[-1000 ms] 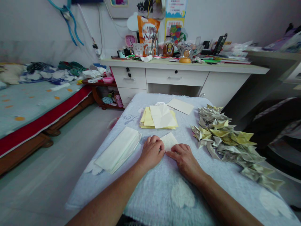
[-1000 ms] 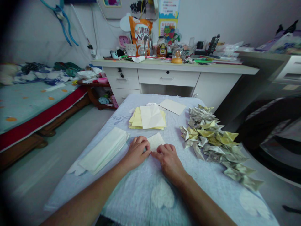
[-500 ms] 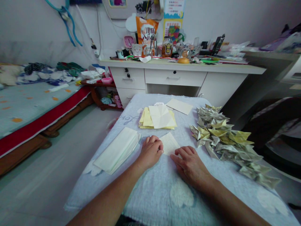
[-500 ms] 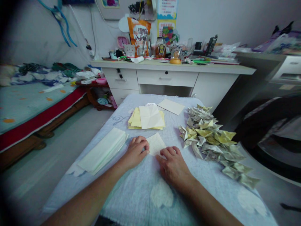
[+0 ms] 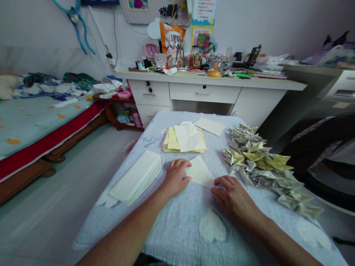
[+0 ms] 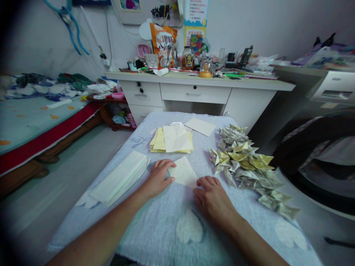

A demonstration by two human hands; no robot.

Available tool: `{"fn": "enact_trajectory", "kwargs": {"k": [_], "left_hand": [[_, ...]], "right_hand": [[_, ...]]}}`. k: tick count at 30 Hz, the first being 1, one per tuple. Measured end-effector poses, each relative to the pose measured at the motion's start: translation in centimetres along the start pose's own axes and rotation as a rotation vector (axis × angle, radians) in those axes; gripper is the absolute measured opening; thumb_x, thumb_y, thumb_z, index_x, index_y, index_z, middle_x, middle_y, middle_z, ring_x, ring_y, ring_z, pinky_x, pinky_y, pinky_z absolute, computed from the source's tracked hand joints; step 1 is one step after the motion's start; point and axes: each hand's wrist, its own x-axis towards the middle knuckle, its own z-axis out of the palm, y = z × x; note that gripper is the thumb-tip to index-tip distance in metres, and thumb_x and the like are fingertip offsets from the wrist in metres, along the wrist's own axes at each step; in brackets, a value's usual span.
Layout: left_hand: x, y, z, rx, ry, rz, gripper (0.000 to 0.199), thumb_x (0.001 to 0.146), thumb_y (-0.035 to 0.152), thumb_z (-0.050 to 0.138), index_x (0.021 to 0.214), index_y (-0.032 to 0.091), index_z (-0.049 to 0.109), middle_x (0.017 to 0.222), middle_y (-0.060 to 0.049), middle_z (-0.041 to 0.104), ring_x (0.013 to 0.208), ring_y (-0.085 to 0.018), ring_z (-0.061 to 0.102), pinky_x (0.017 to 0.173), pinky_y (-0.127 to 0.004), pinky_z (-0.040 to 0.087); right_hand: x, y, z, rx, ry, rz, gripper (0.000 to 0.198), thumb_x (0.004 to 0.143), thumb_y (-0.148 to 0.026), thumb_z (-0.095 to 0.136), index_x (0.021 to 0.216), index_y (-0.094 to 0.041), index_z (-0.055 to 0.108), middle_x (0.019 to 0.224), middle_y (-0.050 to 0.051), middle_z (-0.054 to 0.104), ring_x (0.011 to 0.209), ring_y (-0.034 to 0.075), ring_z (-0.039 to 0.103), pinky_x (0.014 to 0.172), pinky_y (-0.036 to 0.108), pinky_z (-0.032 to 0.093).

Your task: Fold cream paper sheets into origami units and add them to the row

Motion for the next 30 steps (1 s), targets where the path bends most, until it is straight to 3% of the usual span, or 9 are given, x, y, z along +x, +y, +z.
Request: {"fn": "enact_trajectory", "kwargs": {"k": [2,4,8,13,20,25,30], "left_hand": [[0.1,0.0,0.0,-0.014,0.004,0.022,0.042,0.071,0.016,0.064,0.111,0.025,0.054,0.117,-0.003,0.054,0.112,-0.025,0.043,0.097,-0.038,0.034],[0.2,-0.1,0.0,-0.032,0.011,0.023,0.045,0.070,0.016,0.064,0.113,0.025,0.054,0.116,-0.004,0.053,0.111,-0.026,0.044,0.097,-0.040,0.034],[0.2,-0.1,-0.1,-0.144,0.027,0.049,0.057,0.069,0.012,0.062,0.123,0.025,0.048,0.118,-0.005,0.048,0.117,-0.025,0.043,0.102,-0.040,0.034],[0.1,0.3,-0.2,-0.297,0.045,0.099,0.069,0.070,0.004,0.055,0.134,0.025,0.040,0.123,-0.007,0.044,0.119,-0.021,0.044,0.106,-0.037,0.034],[0.2,0.6,-0.9,-0.426,0.095,0.063,0.055,0.074,0.005,0.049,0.125,0.025,0.052,0.116,-0.006,0.051,0.111,-0.020,0.049,0.100,-0.035,0.039],[0.4,0.3,-1.2,-0.567,0.129,-0.007,0.026,0.082,0.016,0.050,0.101,0.020,0.066,0.098,-0.004,0.053,0.092,-0.017,0.055,0.076,-0.025,0.045],[0.4,0.0,-1.2,-0.649,0.186,-0.014,0.018,0.081,0.022,0.056,0.094,0.019,0.068,0.093,-0.003,0.053,0.088,-0.016,0.055,0.071,-0.023,0.044]], "right_hand": [[1.1,-0.2,-0.4,0.021,-0.007,0.042,0.017,0.087,-0.021,0.054,0.079,-0.020,0.069,0.104,0.008,0.061,0.095,0.023,0.053,0.084,0.037,0.041],[2.4,-0.4,-0.4,0.019,0.040,0.133,0.014,0.083,-0.020,0.059,0.094,-0.017,0.067,0.104,0.010,0.061,0.096,0.025,0.052,0.085,0.038,0.041],[4.4,-0.1,1.0,0.001,0.115,0.247,0.029,0.079,-0.028,0.062,0.103,-0.012,0.059,0.098,0.013,0.061,0.093,0.028,0.052,0.086,0.041,0.041],[5.1,0.6,3.7,0.086,0.178,0.284,0.060,0.074,-0.036,0.066,0.125,-0.010,0.047,0.113,0.016,0.057,0.105,0.031,0.049,0.091,0.044,0.038],[5.3,0.9,4.2,0.327,0.240,0.318,0.072,0.073,-0.029,0.065,0.137,-0.015,0.034,0.105,0.009,0.056,0.099,0.027,0.051,0.090,0.046,0.040],[5.0,1.3,4.3,0.543,0.438,0.338,0.085,0.076,-0.042,0.065,0.143,-0.015,0.020,0.124,0.017,0.045,0.109,0.029,0.048,0.089,0.048,0.043],[5.0,0.9,4.8,0.900,0.535,0.444,0.095,0.073,-0.044,0.070,0.145,-0.024,0.009,0.130,0.015,0.041,0.105,0.024,0.052,0.081,0.041,0.051]]}}
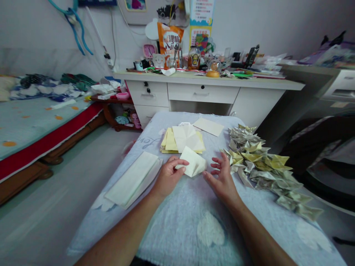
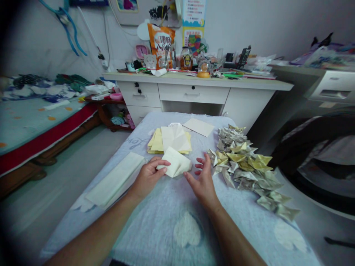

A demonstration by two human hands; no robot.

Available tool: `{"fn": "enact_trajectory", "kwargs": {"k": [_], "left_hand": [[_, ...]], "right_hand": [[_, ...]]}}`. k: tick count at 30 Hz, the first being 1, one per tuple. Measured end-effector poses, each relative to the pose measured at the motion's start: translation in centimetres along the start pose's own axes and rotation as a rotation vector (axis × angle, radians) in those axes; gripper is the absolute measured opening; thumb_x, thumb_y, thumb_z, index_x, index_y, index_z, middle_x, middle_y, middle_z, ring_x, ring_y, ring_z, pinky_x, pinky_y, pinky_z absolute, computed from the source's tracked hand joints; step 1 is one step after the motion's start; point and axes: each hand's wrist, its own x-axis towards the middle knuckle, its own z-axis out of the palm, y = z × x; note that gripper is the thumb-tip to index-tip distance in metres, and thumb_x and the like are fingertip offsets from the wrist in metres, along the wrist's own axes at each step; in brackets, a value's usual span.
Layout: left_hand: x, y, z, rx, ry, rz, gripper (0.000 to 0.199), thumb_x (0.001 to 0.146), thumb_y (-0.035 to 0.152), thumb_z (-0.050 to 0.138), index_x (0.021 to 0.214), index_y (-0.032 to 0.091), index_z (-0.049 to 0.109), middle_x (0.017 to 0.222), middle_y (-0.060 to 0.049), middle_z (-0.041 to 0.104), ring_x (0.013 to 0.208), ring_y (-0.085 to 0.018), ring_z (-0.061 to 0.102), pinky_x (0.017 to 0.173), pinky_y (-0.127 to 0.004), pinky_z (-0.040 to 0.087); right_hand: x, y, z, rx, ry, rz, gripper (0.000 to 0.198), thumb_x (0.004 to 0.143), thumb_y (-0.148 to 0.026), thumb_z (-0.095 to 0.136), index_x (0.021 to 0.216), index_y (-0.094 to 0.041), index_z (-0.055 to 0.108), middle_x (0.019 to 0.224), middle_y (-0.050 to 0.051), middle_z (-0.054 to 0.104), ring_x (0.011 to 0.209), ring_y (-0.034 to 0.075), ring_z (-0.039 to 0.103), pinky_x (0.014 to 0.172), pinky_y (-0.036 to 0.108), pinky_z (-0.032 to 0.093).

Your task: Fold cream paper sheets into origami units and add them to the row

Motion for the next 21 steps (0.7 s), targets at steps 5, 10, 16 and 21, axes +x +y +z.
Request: {"fn": "enact_trajectory", "kwargs": {"k": [5,10,16,21], "left_hand": [[-0.3,0.2,0.1,-0.082,0.006,0.010,0.018,0.081,0.026,0.059,0.094,0.019,0.069,0.093,-0.004,0.054,0.091,-0.017,0.055,0.076,-0.025,0.044],[-0.4,0.4,0.1,-0.177,0.015,0.021,0.016,0.082,0.027,0.062,0.094,0.019,0.068,0.092,-0.003,0.054,0.091,-0.017,0.054,0.081,-0.026,0.044],[-0.3,0.5,0.0,-0.222,0.027,-0.004,0.016,0.079,0.027,0.063,0.092,0.018,0.068,0.090,-0.003,0.054,0.091,-0.018,0.055,0.082,-0.028,0.045],[-0.4,0.6,0.1,-0.169,-0.028,0.019,0.015,0.079,0.024,0.062,0.092,0.018,0.068,0.089,-0.003,0.052,0.088,-0.017,0.054,0.078,-0.027,0.045]], "right_hand": [[0.0,0.1,0.8,0.306,0.004,0.114,0.103,0.066,-0.043,0.078,0.142,-0.032,0.009,0.132,0.013,0.039,0.100,0.021,0.056,0.079,0.039,0.053],[0.2,0.1,1.0,0.474,0.001,0.221,0.103,0.061,-0.040,0.082,0.138,-0.033,0.015,0.125,0.010,0.046,0.095,0.019,0.060,0.080,0.040,0.053],[0.0,-1.3,1.0,0.651,-0.062,0.319,0.103,0.058,-0.034,0.084,0.135,-0.028,0.016,0.096,0.003,0.066,0.081,0.019,0.065,0.075,0.035,0.052],[-0.3,-2.7,1.1,0.742,-0.159,0.365,0.095,0.057,-0.030,0.085,0.130,-0.027,0.024,0.078,-0.003,0.068,0.060,0.013,0.060,0.058,0.025,0.048]]}}
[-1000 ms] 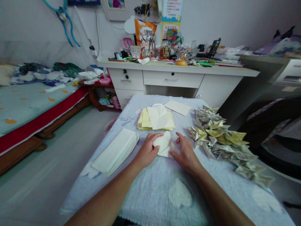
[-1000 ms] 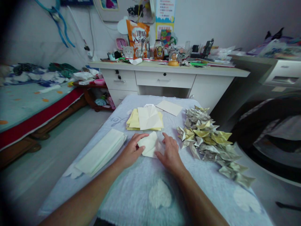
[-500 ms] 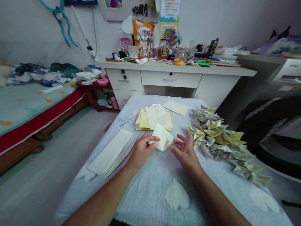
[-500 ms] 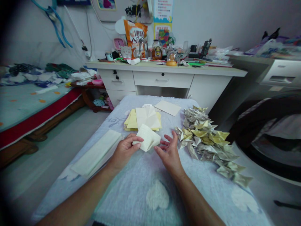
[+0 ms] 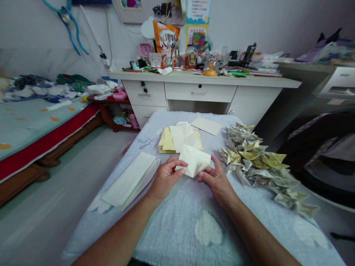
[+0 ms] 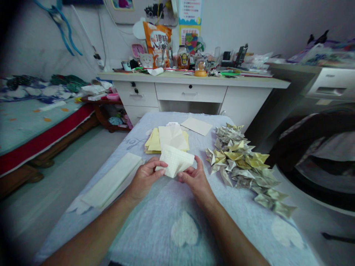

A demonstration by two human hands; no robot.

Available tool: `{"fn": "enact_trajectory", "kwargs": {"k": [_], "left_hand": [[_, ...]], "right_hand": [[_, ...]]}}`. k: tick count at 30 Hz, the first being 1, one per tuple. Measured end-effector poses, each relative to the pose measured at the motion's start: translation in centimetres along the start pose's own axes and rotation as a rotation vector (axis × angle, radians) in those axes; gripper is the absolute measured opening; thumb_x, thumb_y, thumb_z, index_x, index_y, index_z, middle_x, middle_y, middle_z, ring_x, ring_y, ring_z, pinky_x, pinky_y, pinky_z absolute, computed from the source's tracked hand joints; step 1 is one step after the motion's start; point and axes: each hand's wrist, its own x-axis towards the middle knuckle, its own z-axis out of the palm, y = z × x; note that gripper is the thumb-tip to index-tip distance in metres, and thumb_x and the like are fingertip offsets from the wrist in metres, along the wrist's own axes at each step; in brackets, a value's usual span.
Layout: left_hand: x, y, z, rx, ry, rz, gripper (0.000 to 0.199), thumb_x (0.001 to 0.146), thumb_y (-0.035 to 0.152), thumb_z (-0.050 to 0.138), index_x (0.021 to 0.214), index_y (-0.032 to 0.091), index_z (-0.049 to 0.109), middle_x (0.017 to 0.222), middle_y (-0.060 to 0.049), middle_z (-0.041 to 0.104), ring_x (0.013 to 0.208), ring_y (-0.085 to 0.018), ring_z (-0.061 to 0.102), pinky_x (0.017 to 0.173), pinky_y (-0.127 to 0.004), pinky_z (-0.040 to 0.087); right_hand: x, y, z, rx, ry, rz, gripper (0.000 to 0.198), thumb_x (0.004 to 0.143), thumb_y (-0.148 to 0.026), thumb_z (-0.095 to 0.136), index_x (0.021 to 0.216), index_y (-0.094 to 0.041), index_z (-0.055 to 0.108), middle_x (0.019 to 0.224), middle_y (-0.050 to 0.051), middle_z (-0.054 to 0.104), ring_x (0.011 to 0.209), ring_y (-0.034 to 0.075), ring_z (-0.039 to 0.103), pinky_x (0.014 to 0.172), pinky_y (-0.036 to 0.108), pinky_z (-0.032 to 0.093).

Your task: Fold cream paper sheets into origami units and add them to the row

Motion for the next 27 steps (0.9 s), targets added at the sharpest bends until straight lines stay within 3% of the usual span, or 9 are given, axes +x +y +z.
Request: {"fn": "enact_trajectory", "kwargs": {"k": [4,8,11,18,20,23,27], "left_hand": [[-0.2,0.5,0.1,0.075,-0.078,-0.001,0.027,0.074,0.013,0.055,0.097,0.020,0.068,0.088,-0.003,0.050,0.082,-0.015,0.053,0.069,-0.024,0.044],[-0.2,0.8,0.1,0.179,-0.100,0.053,0.041,0.068,0.003,0.046,0.099,0.020,0.066,0.093,-0.003,0.052,0.087,-0.015,0.055,0.074,-0.024,0.045],[-0.3,0.8,0.0,0.282,-0.085,0.095,0.041,0.071,0.001,0.044,0.101,0.022,0.065,0.098,-0.003,0.053,0.092,-0.015,0.055,0.078,-0.025,0.046],[-0.7,1.3,-0.4,0.677,0.002,0.386,0.032,0.075,0.004,0.055,0.090,0.026,0.071,0.133,-0.004,0.044,0.123,-0.024,0.039,0.101,-0.040,0.038],[-0.9,1.5,-0.5,0.774,-0.045,0.433,0.027,0.075,0.007,0.059,0.087,0.028,0.072,0.131,-0.002,0.050,0.123,-0.026,0.038,0.105,-0.045,0.033],[-1.0,1.6,-0.4,0.796,-0.204,0.452,0.019,0.076,0.012,0.062,0.086,0.026,0.070,0.110,-0.001,0.064,0.114,-0.024,0.046,0.101,-0.045,0.034],[-1.1,1.1,0.2,0.736,-0.441,0.383,0.009,0.082,0.019,0.060,0.082,0.021,0.068,0.091,-0.001,0.067,0.094,-0.019,0.055,0.088,-0.035,0.042]], "right_hand": [[0.1,0.0,0.0,-0.013,-0.023,-0.044,0.079,0.061,-0.028,0.083,0.122,-0.027,0.032,0.072,-0.004,0.066,0.051,0.010,0.055,0.049,0.021,0.042],[0.2,0.1,-0.3,-0.036,-0.021,-0.066,0.074,0.064,-0.029,0.081,0.120,-0.027,0.033,0.071,-0.005,0.065,0.049,0.010,0.053,0.047,0.020,0.041],[0.3,0.3,-0.5,-0.051,-0.017,-0.069,0.076,0.064,-0.030,0.080,0.122,-0.026,0.031,0.069,-0.005,0.064,0.049,0.010,0.053,0.047,0.021,0.041],[0.5,0.9,-1.0,-0.174,0.000,-0.065,0.092,0.071,-0.035,0.073,0.138,-0.024,0.012,0.068,-0.007,0.061,0.048,0.011,0.049,0.045,0.021,0.036],[0.3,0.9,-1.1,-0.307,-0.005,-0.094,0.094,0.075,-0.033,0.067,0.143,-0.022,0.003,0.072,-0.005,0.062,0.055,0.012,0.053,0.052,0.023,0.040],[0.2,0.9,-1.3,-0.649,0.012,-0.170,0.091,0.079,-0.025,0.060,0.147,-0.017,0.000,0.072,-0.005,0.059,0.062,0.014,0.054,0.061,0.026,0.042],[0.4,1.1,-1.6,-1.062,-0.007,-0.292,0.078,0.076,-0.016,0.056,0.145,-0.012,0.020,0.076,-0.001,0.057,0.073,0.017,0.054,0.074,0.032,0.044]]}}
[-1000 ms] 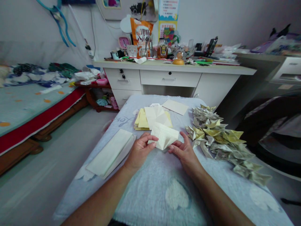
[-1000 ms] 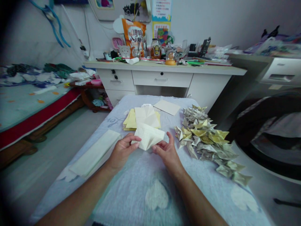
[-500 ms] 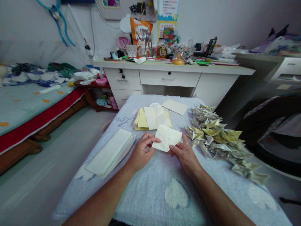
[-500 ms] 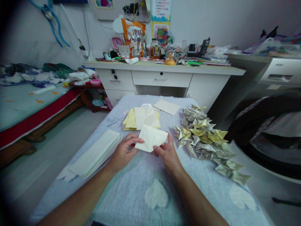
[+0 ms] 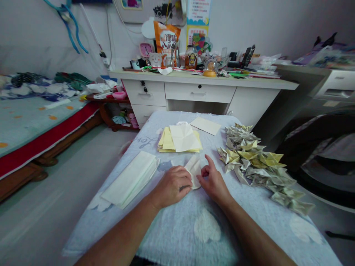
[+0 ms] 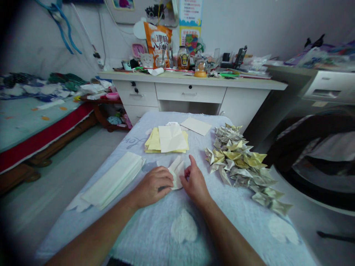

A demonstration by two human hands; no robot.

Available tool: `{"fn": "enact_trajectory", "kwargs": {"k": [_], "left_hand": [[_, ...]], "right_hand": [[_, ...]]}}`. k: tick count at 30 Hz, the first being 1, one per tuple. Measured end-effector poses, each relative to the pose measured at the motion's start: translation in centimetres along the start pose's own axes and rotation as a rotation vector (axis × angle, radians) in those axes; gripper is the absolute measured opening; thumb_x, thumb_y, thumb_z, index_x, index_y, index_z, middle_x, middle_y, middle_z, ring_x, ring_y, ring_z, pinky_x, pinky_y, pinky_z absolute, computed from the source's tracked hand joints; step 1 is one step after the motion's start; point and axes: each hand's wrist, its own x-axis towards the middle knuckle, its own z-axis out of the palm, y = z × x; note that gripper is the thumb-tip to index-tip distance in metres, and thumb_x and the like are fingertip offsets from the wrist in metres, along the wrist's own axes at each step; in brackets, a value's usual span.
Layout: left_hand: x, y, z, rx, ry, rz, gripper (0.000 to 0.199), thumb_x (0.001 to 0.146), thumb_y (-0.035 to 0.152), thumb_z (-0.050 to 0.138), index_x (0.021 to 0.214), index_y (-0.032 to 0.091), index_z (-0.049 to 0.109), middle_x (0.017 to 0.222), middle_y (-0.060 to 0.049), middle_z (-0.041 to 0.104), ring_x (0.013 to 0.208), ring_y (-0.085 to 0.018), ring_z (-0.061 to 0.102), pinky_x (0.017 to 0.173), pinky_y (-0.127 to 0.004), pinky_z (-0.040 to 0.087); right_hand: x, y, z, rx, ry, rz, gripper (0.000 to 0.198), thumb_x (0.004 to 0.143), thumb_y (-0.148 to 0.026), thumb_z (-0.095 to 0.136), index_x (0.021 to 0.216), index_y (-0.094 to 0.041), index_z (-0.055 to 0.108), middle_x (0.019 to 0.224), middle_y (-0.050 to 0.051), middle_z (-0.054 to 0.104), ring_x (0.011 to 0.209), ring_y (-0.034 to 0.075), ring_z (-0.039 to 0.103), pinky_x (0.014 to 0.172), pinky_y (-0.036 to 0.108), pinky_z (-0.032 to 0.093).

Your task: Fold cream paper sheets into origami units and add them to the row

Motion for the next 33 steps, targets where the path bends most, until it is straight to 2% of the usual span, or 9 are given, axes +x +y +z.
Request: {"fn": "enact_trajectory", "kwargs": {"k": [2,4,8,11,15,20,23,27,33], "left_hand": [[0.1,-0.1,0.5,-0.029,-0.080,-0.024,0.012,0.085,0.021,0.057,0.080,0.020,0.068,0.088,-0.001,0.066,0.086,-0.016,0.057,0.083,-0.031,0.043],[0.3,-0.2,0.8,-0.033,-0.101,-0.081,0.011,0.085,0.021,0.058,0.079,0.019,0.067,0.088,-0.002,0.065,0.087,-0.016,0.057,0.082,-0.030,0.043],[0.3,-0.4,1.2,-0.031,-0.070,-0.228,0.010,0.082,0.025,0.061,0.077,0.018,0.066,0.086,-0.003,0.062,0.088,-0.018,0.055,0.080,-0.030,0.042],[0.3,-0.5,1.4,-0.022,-0.020,-0.314,0.010,0.081,0.025,0.062,0.075,0.018,0.064,0.089,-0.003,0.060,0.091,-0.018,0.054,0.082,-0.032,0.040],[0.4,-0.4,1.7,-0.004,-0.001,-0.405,0.012,0.082,0.026,0.059,0.074,0.018,0.062,0.090,-0.002,0.059,0.093,-0.019,0.052,0.082,-0.033,0.037],[0.7,-0.3,1.8,0.030,-0.027,-0.456,0.015,0.085,0.027,0.053,0.075,0.019,0.060,0.085,-0.001,0.060,0.089,-0.019,0.053,0.077,-0.032,0.036],[0.7,-0.2,1.8,0.050,-0.015,-0.476,0.015,0.087,0.025,0.050,0.075,0.019,0.058,0.083,-0.001,0.061,0.087,-0.018,0.053,0.077,-0.031,0.035],[0.5,0.0,1.9,0.131,-0.008,-0.530,0.017,0.087,0.029,0.051,0.076,0.020,0.060,0.087,-0.002,0.059,0.091,-0.020,0.052,0.078,-0.033,0.035],[0.5,0.4,1.7,0.226,-0.033,-0.573,0.021,0.087,0.032,0.050,0.074,0.021,0.062,0.092,-0.004,0.057,0.094,-0.022,0.050,0.077,-0.034,0.035]], "right_hand": [[0.1,0.1,0.0,-0.192,0.003,-0.056,0.064,0.073,-0.015,0.059,0.135,-0.013,0.039,0.087,0.005,0.060,0.085,0.021,0.052,0.083,0.037,0.041],[0.1,0.1,-0.1,-0.329,0.017,-0.078,0.047,0.072,-0.015,0.062,0.118,-0.014,0.053,0.097,0.009,0.059,0.092,0.024,0.050,0.086,0.039,0.038],[0.0,-0.2,-0.4,-0.356,-0.060,-0.127,0.012,0.077,-0.014,0.059,0.087,-0.018,0.062,0.094,0.007,0.059,0.090,0.022,0.048,0.081,0.034,0.036],[-0.1,-0.5,-0.7,-0.323,-0.160,-0.170,0.014,0.079,-0.009,0.052,0.081,-0.020,0.062,0.085,0.003,0.060,0.087,0.020,0.048,0.078,0.031,0.032],[-0.4,-1.1,-1.1,-0.320,-0.218,-0.170,0.019,0.075,-0.005,0.049,0.074,-0.019,0.062,0.084,0.002,0.059,0.088,0.019,0.047,0.079,0.031,0.030],[-0.8,-1.7,-1.7,-0.319,-0.265,-0.158,0.002,0.075,-0.019,0.060,0.075,-0.018,0.060,0.089,0.003,0.056,0.090,0.020,0.046,0.079,0.032,0.030],[-0.8,-1.6,-1.7,-0.310,-0.258,-0.151,0.011,0.078,-0.028,0.063,0.075,-0.018,0.060,0.090,0.003,0.056,0.090,0.020,0.046,0.078,0.033,0.031],[-0.6,-1.0,-1.1,-0.286,-0.209,-0.120,0.010,0.083,-0.025,0.061,0.075,-0.019,0.061,0.091,0.003,0.056,0.090,0.019,0.046,0.079,0.031,0.032],[-0.6,-0.9,-0.6,-0.344,-0.148,-0.085,0.009,0.083,-0.024,0.061,0.075,-0.019,0.060,0.089,0.004,0.055,0.087,0.019,0.045,0.078,0.031,0.033]]}}
